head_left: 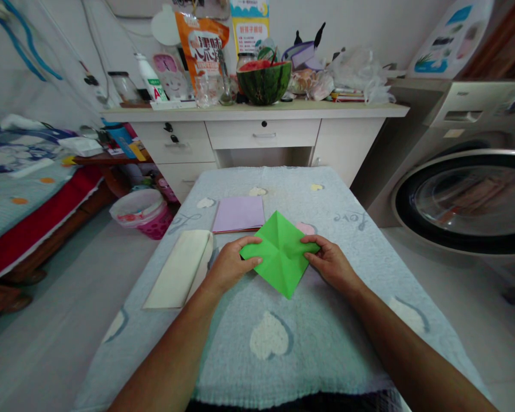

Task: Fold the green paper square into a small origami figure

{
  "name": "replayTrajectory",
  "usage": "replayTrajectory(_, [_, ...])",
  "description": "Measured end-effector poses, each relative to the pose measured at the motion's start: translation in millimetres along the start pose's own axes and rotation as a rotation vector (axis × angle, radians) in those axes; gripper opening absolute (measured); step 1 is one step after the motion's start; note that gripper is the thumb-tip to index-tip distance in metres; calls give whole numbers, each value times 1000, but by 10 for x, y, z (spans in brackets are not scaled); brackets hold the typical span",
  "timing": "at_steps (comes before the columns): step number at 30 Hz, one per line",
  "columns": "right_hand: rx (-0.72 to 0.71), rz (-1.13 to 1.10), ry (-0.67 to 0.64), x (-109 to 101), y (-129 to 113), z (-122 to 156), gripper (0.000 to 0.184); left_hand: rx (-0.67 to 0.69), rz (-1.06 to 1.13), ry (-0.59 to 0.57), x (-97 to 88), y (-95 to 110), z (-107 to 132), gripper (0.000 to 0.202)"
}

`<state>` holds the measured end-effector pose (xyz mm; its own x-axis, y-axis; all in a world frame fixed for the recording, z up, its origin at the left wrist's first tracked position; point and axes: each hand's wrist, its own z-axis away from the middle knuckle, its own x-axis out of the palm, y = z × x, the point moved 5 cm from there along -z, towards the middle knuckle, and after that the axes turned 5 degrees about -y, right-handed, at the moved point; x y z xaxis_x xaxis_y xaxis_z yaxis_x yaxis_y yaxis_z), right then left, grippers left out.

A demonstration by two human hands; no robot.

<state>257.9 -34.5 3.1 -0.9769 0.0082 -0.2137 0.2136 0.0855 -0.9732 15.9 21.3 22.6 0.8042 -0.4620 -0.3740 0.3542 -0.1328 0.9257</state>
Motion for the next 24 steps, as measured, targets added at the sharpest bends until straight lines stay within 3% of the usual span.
replayTrajectory(9, [4, -140, -55, 67, -48, 21, 40, -3, -24, 31, 9, 51, 11, 40])
replayTrajectory(19, [-48, -63, -39, 26, 21, 19, 34, 31, 4, 33, 18, 40, 22, 39])
replayTrajectory(24, [-101, -30, 148, -61, -13, 20, 68, 21, 57, 81, 11, 3, 12, 40])
